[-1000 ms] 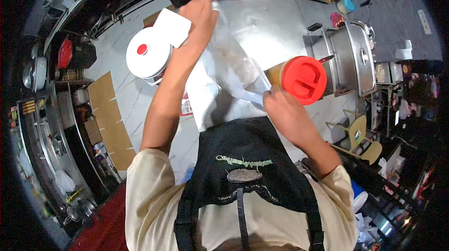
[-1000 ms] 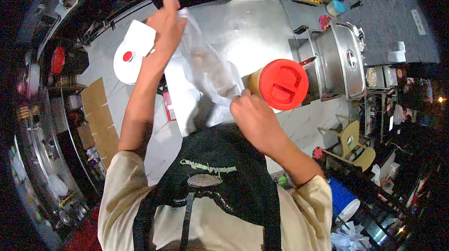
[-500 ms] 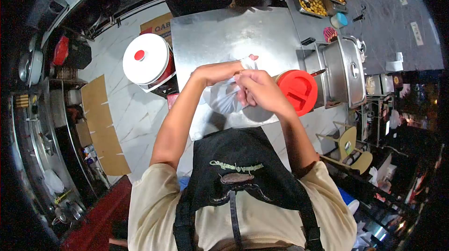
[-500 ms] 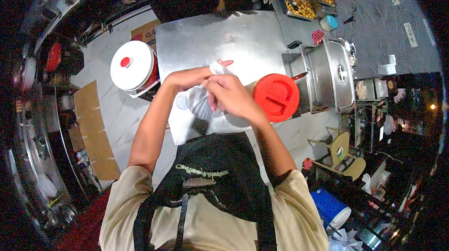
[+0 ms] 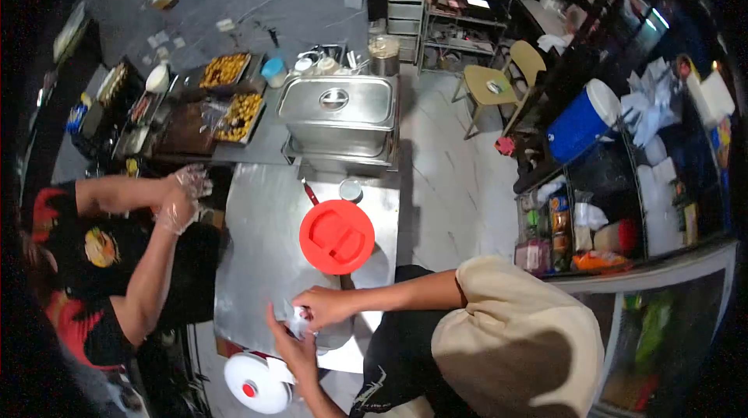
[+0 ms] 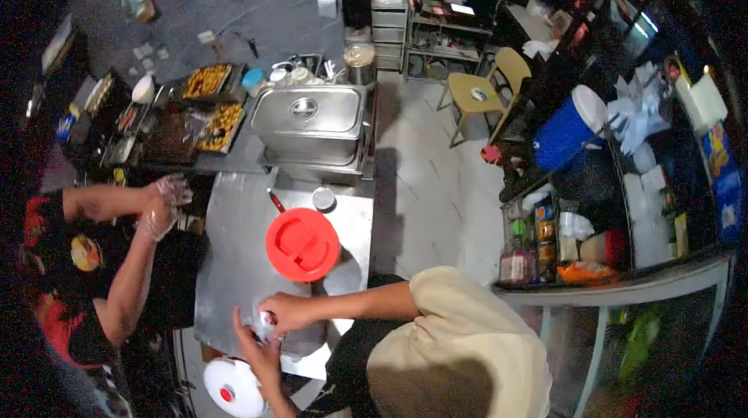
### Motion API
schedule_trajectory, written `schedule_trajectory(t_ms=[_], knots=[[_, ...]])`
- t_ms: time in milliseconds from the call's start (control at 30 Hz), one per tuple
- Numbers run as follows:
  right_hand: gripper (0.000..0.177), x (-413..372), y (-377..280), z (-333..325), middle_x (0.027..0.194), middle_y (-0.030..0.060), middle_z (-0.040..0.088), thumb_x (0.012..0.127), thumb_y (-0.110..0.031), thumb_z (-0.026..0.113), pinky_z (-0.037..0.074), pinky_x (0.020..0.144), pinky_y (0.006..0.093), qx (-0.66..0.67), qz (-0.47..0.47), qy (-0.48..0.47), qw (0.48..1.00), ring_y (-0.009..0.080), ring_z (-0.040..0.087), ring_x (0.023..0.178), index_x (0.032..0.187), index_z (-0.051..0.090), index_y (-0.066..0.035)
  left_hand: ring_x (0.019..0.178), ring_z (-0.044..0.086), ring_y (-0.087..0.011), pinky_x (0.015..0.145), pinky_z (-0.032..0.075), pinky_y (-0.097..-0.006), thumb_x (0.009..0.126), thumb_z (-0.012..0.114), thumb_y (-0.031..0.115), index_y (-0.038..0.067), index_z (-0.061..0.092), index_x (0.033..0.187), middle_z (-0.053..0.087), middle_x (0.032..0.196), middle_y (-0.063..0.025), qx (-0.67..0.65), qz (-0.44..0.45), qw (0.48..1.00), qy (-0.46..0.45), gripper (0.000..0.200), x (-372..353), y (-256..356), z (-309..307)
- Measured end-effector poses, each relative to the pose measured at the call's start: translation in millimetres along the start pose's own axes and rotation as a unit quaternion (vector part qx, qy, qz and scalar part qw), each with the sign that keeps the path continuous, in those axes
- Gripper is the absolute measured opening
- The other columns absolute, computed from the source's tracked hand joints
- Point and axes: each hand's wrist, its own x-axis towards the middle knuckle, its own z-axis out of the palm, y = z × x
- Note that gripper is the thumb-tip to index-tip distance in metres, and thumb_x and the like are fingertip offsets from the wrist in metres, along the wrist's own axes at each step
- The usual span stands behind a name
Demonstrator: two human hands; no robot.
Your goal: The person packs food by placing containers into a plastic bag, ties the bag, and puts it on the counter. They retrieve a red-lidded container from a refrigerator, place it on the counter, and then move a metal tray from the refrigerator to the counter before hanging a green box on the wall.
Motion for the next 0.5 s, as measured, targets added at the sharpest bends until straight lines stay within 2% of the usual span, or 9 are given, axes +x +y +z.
schedule_trajectory(t_ms=[67, 133, 167, 200, 300, 367, 400, 433, 500], knots=[[0.029, -1.0, 8.8, 9.4, 0.071, 0.0176, 0.062, 0.075, -0.01, 0.077, 0.048, 0.064, 0.0448, -0.014, 0.005, 0.054, 0.998, 0.0339, 0.065, 0.068, 0.081, 0.052, 0.002, 0.088, 0.057, -0.0333, 0.081, 0.048, -0.0407, 0.083, 0.066, -0.011, 0.001, 0.037, 0.155, 0.054, 0.099, -0.0167, -0.001, 0.043, 0.997, 0.062, 0.078, -15.9, -18.9, 23.3], [0.027, 0.1, 31.8, 29.3, 0.072, 0.0191, 0.062, 0.076, -0.012, 0.076, 0.048, 0.068, 0.0475, -0.102, -0.036, 0.12, 0.987, 0.0392, 0.064, 0.073, 0.082, 0.054, 0.002, 0.113, 0.06, -0.0346, 0.097, 0.048, -0.0396, 0.086, 0.053, -0.01, -0.002, 0.038, 0.155, 0.057, 0.128, -0.0228, 0.069, 0.099, 0.99, 0.066, 0.071, -26.3, -25.7, 33.4], [0.026, -2.1, 34.3, 36.7, 0.071, 0.0213, 0.06, 0.076, -0.014, 0.075, 0.047, 0.072, 0.0504, -0.064, -0.04, 0.144, 0.987, 0.0438, 0.062, 0.076, 0.082, 0.056, 0.002, 0.123, 0.056, -0.0378, 0.1, 0.047, -0.042, 0.096, 0.05, -0.002, -0.006, 0.04, 0.152, 0.053, 0.141, -0.027, 0.074, 0.063, 0.994, 0.042, 0.056, -30.0, -6.3, 27.3], [0.023, -6.7, 27.5, 35.3, 0.071, 0.0225, 0.059, 0.075, -0.013, 0.074, 0.047, 0.069, 0.0489, -0.062, -0.027, 0.152, 0.986, 0.0431, 0.062, 0.074, 0.081, 0.057, 0.002, 0.121, 0.057, -0.0371, 0.099, 0.048, -0.0418, 0.098, 0.05, 0.0, -0.006, 0.041, 0.151, 0.054, 0.14, -0.0265, 0.067, 0.05, 0.996, 0.044, 0.054, -32.3, 0.9, 25.7], [0.017, -8.8, 37.0, 45.9, 0.069, 0.0201, 0.058, 0.076, -0.009, 0.072, 0.047, 0.065, 0.0438, -0.001, 0.012, 0.213, 0.977, 0.032, 0.064, 0.069, 0.081, 0.059, 0.002, 0.111, 0.062, -0.0336, 0.094, 0.049, -0.0407, 0.105, 0.053, 0.009, -0.005, 0.046, 0.148, 0.06, 0.128, -0.024, 0.014, 0.041, 0.995, 0.086, 0.046, -37.5, -0.2, 30.9], [0.011, -6.9, 46.5, 47.2, 0.069, 0.0145, 0.06, 0.08, -0.005, 0.07, 0.047, 0.061, 0.0386, -0.001, 0.042, 0.232, 0.972, 0.0224, 0.064, 0.066, 0.083, 0.061, 0.001, 0.108, 0.063, -0.0323, 0.093, 0.05, -0.0399, 0.103, 0.056, 0.009, -0.004, 0.048, 0.147, 0.063, 0.123, -0.0226, -0.065, -0.05, 0.991, 0.109, 0.047, -40.1, -10.3, 32.5], [0.007, -6.3, 49.9, 49.3, 0.071, 0.0106, 0.061, 0.083, -0.004, 0.069, 0.047, 0.061, 0.0356, 0.121, 0.071, 0.198, 0.97, 0.0183, 0.063, 0.068, 0.086, 0.062, -0.001, 0.106, 0.064, -0.0317, 0.092, 0.05, -0.0395, 0.103, 0.058, 0.009, -0.004, 0.049, 0.147, 0.065, 0.12, -0.0219, -0.107, -0.094, 0.982, 0.122, 0.047, -38.6, -11.2, 33.0], [0.005, -6.0, 52.9, 54.0, 0.073, 0.0068, 0.062, 0.085, -0.002, 0.068, 0.047, 0.06, 0.0327, 0.242, 0.102, 0.161, 0.951, 0.0143, 0.062, 0.069, 0.088, 0.064, -0.002, 0.103, 0.062, -0.0297, 0.084, 0.052, -0.0387, 0.1, 0.061, 0.008, -0.004, 0.054, 0.142, 0.062, 0.121, -0.021, -0.033, -0.044, 0.984, 0.17, 0.044, -35.0, -9.3, 32.8], [0.006, -4.0, 60.7, 61.9, 0.078, 0.0008, 0.062, 0.089, 0.001, 0.065, 0.046, 0.059, 0.0278, 0.409, 0.139, 0.119, 0.894, 0.0088, 0.06, 0.072, 0.093, 0.065, -0.004, 0.099, 0.065, -0.0271, 0.082, 0.053, -0.0363, 0.097, 0.066, 0.009, -0.005, 0.061, 0.134, 0.066, 0.114, -0.0198, 0.004, -0.019, 0.988, 0.152, 0.039, -27.9, -39.5, 29.5]])
